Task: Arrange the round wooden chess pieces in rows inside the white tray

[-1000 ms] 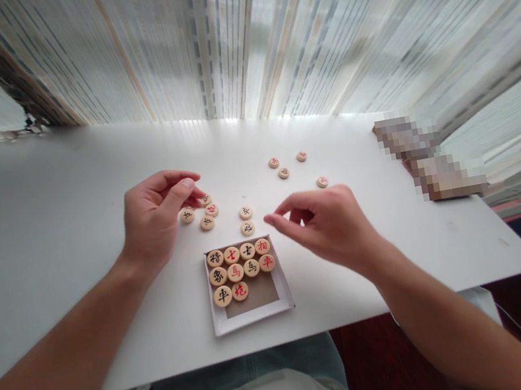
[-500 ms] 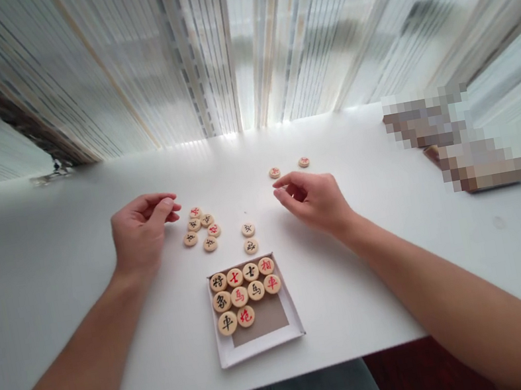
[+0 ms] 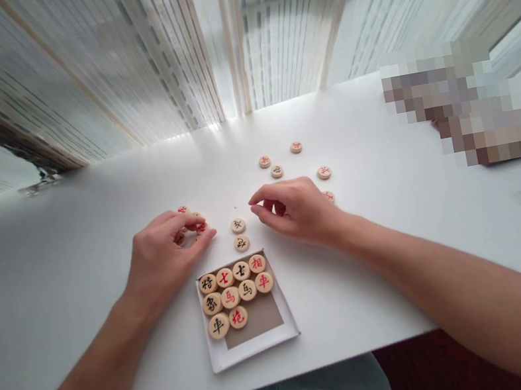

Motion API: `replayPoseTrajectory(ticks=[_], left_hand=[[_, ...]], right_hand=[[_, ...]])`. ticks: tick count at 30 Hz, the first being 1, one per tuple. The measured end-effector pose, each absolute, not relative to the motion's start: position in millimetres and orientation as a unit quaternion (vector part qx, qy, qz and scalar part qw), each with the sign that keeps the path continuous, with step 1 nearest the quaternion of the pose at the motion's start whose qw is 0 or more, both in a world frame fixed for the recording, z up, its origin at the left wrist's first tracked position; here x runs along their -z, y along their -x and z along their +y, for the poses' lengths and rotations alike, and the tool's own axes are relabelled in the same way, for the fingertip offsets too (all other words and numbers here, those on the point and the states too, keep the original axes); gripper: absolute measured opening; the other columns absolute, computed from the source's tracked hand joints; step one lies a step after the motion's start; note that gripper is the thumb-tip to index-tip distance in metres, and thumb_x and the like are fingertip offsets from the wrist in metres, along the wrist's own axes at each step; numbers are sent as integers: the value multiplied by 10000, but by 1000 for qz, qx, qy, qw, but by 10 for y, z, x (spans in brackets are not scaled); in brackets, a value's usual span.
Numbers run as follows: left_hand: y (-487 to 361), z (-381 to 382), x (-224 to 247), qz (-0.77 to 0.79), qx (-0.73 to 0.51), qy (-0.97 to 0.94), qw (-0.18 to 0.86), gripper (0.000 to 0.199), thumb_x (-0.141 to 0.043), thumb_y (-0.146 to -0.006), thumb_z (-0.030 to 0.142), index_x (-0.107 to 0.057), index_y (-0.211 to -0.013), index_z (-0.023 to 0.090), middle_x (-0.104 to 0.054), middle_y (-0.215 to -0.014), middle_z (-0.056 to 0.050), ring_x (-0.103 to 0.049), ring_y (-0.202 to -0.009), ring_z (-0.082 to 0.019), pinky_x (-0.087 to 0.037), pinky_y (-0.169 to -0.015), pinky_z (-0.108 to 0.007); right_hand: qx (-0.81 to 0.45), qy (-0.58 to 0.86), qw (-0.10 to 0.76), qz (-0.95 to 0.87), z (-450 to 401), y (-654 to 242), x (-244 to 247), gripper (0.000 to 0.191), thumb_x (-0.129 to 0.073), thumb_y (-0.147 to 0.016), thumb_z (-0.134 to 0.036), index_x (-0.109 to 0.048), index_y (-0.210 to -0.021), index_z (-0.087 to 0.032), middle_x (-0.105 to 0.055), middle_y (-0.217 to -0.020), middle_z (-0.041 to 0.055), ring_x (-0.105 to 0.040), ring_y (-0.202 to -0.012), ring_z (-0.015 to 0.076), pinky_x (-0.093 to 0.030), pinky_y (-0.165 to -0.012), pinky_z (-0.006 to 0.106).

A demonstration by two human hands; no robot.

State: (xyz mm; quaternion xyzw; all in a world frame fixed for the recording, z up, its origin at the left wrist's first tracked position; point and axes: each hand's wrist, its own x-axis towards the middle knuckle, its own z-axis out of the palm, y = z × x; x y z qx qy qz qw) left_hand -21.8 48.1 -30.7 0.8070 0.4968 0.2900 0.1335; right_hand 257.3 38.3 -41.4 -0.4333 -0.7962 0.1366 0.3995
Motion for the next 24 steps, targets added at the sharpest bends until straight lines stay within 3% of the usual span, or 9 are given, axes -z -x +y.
replayPoseTrajectory(ticks=[7,11,17,20,24], left_hand=[[192,467,288,537,-248,-802,85,97,-730,-915,299,-798,-945,236,-803,-938,-92,-734,-894,-312,-553,-837,-426],[148,444,293,514,-269,-810,86,71,-719,-901,241,-786,-924,233,-820,-971,-94,-741,-976,-328,-555,-893,-432],[63,353,213,437,-356,-819,111,97,-745,-890,199,-782,-971,238,-819,-947,-56,-745,-904,-260,-583,-851,-374],[26,278,156,383,-393,-827,125,156,-775,-889,183,-777,-1040,222,-824,-946,-55,-755,-858,-227,-599,-809,-345],[-26,179,112,311,-424,-842,120,233,-775,-890,125,-748,-1106,207,-824,-949,-40,-761,-821,-179,-617,-769,-296]], right_hand=[[-143,430,384,-805,356,-2563,404,152,-658,-992,-230,-793,-937,-186,-706,-659,-7,-568,-526,111,-461,-560,253],[-140,427,386,-806,350,-2557,399,144,-665,-990,-224,-794,-941,-185,-701,-649,-11,-563,-523,109,-456,-555,253],[-168,428,412,-787,264,-2482,344,151,-681,-986,-222,-804,-920,-164,-706,-648,-5,-529,-511,98,-434,-532,250],[-254,442,422,-750,178,-2412,301,185,-704,-1004,-282,-819,-935,-154,-718,-660,4,-524,-516,98,-420,-509,244],[-465,427,420,-652,92,-2318,230,279,-797,-968,-437,-843,-949,-162,-787,-782,56,-624,-618,132,-488,-547,242]])
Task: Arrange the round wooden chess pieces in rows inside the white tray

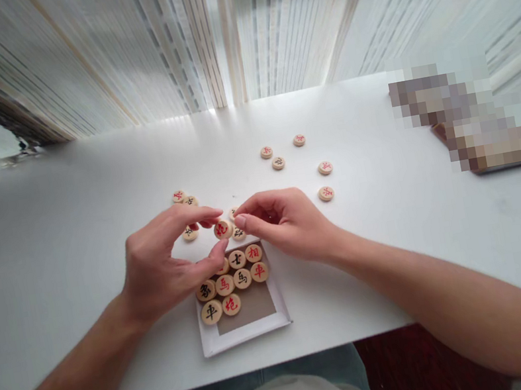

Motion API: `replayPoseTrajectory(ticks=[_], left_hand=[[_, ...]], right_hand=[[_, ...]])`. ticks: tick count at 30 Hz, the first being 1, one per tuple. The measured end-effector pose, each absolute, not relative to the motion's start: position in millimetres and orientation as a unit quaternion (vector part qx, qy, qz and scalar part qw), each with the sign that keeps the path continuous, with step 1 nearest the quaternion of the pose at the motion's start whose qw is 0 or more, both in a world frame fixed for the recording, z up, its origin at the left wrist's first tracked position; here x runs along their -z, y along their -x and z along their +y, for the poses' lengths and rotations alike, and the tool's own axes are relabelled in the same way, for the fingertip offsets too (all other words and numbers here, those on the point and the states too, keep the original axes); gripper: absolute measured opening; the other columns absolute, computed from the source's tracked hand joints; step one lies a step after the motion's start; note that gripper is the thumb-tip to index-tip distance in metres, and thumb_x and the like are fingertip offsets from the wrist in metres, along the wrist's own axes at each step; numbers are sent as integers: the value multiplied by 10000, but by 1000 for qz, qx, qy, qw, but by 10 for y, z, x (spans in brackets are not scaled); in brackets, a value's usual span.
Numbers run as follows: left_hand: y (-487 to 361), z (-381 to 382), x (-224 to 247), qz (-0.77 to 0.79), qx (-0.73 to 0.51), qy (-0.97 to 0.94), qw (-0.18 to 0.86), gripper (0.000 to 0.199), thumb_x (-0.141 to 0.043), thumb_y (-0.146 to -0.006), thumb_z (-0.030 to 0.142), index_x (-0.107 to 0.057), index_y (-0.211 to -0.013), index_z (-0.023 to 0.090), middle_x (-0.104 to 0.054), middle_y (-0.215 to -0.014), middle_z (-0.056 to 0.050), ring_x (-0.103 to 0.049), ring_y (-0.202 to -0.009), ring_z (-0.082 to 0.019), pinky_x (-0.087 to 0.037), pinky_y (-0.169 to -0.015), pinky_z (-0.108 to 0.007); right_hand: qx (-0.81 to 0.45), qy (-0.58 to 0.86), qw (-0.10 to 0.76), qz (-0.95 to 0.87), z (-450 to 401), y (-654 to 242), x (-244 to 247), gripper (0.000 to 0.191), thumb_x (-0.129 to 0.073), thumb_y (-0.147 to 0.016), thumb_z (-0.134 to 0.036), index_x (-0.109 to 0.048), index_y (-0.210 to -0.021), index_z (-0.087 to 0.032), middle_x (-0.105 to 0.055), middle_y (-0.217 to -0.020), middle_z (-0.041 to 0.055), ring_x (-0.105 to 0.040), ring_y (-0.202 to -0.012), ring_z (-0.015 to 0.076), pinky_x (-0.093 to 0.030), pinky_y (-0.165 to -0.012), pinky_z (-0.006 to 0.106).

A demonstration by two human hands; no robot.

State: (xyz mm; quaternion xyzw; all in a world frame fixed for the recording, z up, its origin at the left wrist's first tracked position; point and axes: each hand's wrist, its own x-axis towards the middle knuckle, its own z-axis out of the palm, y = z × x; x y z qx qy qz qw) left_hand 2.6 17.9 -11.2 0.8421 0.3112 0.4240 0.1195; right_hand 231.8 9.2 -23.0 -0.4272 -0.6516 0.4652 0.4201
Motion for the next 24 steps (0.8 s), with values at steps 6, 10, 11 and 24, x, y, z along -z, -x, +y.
replayPoseTrajectory(ticks=[6,10,11,24], left_hand=[[-83,133,113,248,-443,-852,131,233,-737,-889,38,-735,-1093,151,-821,-950,-66,-757,-834,-161,-630,-796,-283],[-87,136,123,250,-444,-847,153,224,-738,-879,25,-751,-1081,120,-818,-935,-77,-758,-839,-164,-624,-804,-277],[-87,135,125,256,-445,-843,162,223,-745,-877,29,-757,-1083,114,-822,-939,-79,-760,-841,-164,-620,-804,-272],[-105,75,87,344,-434,-712,432,190,-860,-911,183,-846,-1095,142,-878,-937,-43,-800,-784,-139,-658,-741,-213]], right_hand=[[-622,385,423,-535,43,-2268,148,249,-978,-802,-395,-880,-867,-175,-609,-560,-32,-511,-510,87,-455,-483,202],[-663,389,411,-489,37,-2302,201,232,-1018,-750,-319,-886,-885,-183,-731,-673,18,-547,-513,83,-448,-445,187],[-669,387,411,-483,38,-2310,218,222,-1016,-755,-305,-888,-892,-186,-759,-710,31,-555,-510,79,-449,-440,182],[-675,366,445,-462,31,-2323,244,133,-967,-840,-278,-885,-906,-197,-760,-672,21,-587,-500,69,-478,-452,161]])
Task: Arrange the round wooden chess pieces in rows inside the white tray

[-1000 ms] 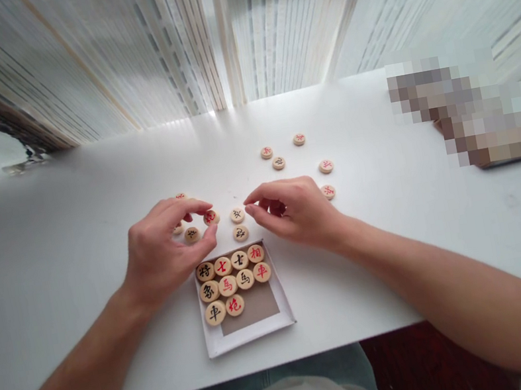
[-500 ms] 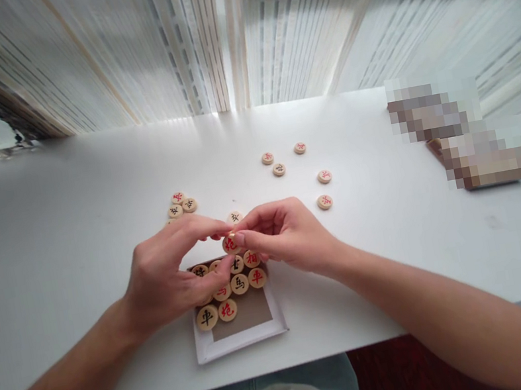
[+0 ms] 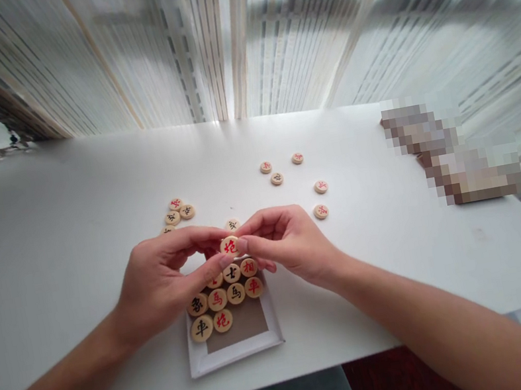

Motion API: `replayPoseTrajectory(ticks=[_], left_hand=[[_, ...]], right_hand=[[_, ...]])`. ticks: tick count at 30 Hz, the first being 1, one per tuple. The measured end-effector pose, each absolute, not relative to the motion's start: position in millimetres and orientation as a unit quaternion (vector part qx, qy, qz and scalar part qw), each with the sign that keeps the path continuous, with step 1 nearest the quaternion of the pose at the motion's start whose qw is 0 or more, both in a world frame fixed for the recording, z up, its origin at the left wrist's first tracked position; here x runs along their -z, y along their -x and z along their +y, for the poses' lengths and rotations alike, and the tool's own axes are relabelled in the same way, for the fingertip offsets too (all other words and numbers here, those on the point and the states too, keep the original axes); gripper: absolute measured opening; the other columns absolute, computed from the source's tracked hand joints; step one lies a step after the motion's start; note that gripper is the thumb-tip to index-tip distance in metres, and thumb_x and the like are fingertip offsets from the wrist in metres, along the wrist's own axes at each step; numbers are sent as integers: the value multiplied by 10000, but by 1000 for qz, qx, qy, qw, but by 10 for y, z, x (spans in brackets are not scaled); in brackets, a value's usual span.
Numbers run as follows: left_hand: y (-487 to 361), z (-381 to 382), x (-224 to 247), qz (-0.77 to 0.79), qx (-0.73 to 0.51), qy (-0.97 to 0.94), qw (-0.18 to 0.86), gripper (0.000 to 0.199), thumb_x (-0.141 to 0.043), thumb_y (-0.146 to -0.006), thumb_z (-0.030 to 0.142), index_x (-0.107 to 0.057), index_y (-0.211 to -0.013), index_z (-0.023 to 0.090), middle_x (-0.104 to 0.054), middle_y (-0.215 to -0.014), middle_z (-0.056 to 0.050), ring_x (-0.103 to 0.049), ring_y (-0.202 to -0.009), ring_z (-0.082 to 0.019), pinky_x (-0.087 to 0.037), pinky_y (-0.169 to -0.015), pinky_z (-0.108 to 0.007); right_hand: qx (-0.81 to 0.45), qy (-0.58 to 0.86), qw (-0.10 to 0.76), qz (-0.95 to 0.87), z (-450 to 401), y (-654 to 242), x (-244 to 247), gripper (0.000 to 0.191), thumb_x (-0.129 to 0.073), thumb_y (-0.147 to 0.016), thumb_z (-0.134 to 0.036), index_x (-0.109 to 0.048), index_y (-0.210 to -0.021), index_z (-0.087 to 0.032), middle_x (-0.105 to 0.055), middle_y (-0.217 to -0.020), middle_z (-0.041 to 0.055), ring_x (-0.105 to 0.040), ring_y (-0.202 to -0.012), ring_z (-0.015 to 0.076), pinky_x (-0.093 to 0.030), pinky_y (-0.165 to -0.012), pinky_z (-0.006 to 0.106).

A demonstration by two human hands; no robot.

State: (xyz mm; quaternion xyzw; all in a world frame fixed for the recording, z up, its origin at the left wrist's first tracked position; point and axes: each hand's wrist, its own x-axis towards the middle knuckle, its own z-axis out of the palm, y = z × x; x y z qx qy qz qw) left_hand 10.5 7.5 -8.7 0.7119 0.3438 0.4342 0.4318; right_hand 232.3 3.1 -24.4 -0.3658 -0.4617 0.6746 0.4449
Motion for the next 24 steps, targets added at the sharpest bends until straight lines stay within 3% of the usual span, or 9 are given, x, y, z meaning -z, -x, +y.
replayPoseTrajectory(ticks=[5,14,18,24], left_hand=[[-108,46,82,353,-433,-668,491,191,-884,-896,173,-857,-1085,172,-894,-947,-21,-850,-844,-146,-676,-786,-178],[-114,29,75,354,-434,-706,435,158,-834,-914,122,-886,-1034,210,-892,-956,-15,-836,-831,-141,-666,-728,-165],[-136,17,55,356,-438,-706,428,176,-821,-912,106,-895,-1031,214,-896,-973,-18,-845,-854,-150,-672,-754,-166],[-165,11,-26,371,-424,-650,510,112,-799,-955,167,-900,-984,207,-896,-926,-25,-865,-837,-181,-704,-772,-193]], right_hand=[[-670,360,448,-469,24,-2329,256,108,-952,-862,-268,-880,-917,-210,-776,-698,15,-607,-526,67,-491,-477,153],[-649,373,456,-481,-12,-2243,140,186,-1027,-733,-223,-855,-775,-168,-715,-590,-10,-596,-522,69,-486,-491,148],[-641,393,447,-485,-27,-2244,136,208,-1021,-751,-278,-850,-793,-167,-732,-608,0,-634,-518,96,-535,-494,176],[-651,378,443,-487,-45,-2236,127,257,-997,-793,-373,-866,-861,-163,-727,-606,7,-650,-531,117,-569,-519,210]])
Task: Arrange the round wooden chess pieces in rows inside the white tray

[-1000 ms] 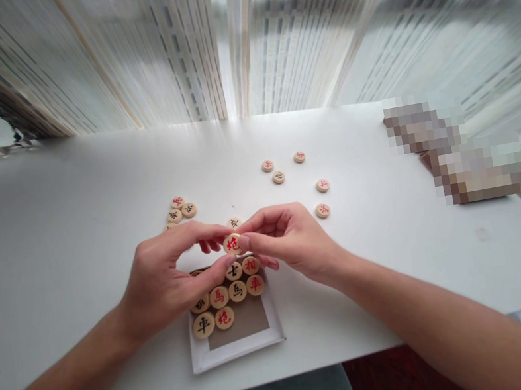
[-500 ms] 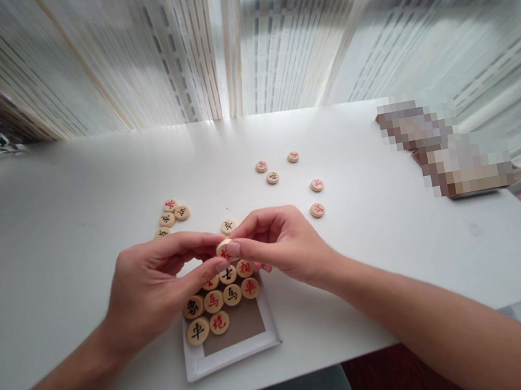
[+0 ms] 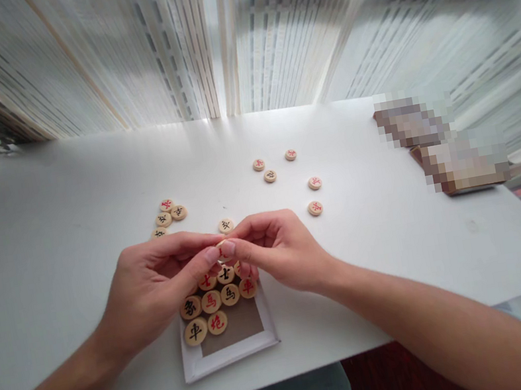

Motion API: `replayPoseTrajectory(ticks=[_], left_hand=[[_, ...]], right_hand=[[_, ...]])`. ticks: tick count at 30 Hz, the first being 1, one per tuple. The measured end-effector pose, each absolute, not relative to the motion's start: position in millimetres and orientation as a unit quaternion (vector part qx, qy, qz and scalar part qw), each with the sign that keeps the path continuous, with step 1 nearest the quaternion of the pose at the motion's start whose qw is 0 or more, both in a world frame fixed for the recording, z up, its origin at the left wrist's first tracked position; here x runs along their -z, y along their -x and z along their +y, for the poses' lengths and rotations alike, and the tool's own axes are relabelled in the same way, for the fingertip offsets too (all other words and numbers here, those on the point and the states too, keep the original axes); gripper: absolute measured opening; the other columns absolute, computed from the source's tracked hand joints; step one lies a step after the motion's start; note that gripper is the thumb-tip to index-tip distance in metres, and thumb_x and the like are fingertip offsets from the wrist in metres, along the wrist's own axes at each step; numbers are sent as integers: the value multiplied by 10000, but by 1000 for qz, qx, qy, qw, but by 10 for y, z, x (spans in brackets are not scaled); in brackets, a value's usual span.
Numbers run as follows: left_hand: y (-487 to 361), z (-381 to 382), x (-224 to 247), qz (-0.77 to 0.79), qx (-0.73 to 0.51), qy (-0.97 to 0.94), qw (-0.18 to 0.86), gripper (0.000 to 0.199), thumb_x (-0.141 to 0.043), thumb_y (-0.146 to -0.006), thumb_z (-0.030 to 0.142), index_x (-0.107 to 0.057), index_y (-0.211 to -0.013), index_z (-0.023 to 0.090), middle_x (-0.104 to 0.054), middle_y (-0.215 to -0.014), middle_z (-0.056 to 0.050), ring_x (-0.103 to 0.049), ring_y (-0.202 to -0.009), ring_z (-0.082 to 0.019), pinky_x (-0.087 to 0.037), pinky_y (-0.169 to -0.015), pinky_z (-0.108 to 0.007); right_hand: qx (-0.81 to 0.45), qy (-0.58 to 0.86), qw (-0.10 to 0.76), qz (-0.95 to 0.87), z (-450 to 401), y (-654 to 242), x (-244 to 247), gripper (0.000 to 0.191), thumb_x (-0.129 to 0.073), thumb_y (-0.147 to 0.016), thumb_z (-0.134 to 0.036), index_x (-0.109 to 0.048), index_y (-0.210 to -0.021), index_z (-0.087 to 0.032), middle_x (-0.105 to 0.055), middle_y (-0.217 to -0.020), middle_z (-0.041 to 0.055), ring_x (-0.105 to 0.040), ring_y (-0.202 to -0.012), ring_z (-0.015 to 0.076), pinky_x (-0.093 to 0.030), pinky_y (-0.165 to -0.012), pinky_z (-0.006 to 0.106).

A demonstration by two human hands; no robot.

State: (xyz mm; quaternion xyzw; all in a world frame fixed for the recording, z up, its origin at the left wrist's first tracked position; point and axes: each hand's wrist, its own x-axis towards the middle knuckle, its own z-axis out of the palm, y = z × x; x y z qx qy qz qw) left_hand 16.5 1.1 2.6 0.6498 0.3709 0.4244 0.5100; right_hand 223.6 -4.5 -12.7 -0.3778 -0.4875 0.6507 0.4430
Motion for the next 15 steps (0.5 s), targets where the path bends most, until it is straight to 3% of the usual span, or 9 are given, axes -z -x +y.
replayPoseTrajectory(ticks=[6,11,15], left_hand=[[-167,32,-32,370,-435,-598,563,87,-812,-943,172,-891,-963,205,-880,-838,-31,-833,-660,-178,-722,-668,-230],[-176,18,-20,372,-434,-578,583,149,-901,-891,240,-881,-1034,203,-858,-758,-29,-834,-634,-201,-727,-630,-248],[-173,5,-5,366,-431,-580,586,175,-922,-879,273,-890,-1027,186,-886,-863,-65,-864,-706,-235,-746,-674,-271]], right_hand=[[-678,365,444,-458,-46,-2214,138,279,-1025,-752,-344,-871,-909,-173,-781,-712,28,-682,-579,122,-591,-543,217],[-694,368,446,-430,-40,-2223,150,381,-1074,-655,-228,-842,-953,-179,-811,-741,22,-707,-574,116,-615,-561,205],[-690,374,444,-433,-31,-2233,143,411,-1077,-654,-242,-814,-963,-173,-792,-703,9,-701,-561,121,-614,-559,219]])
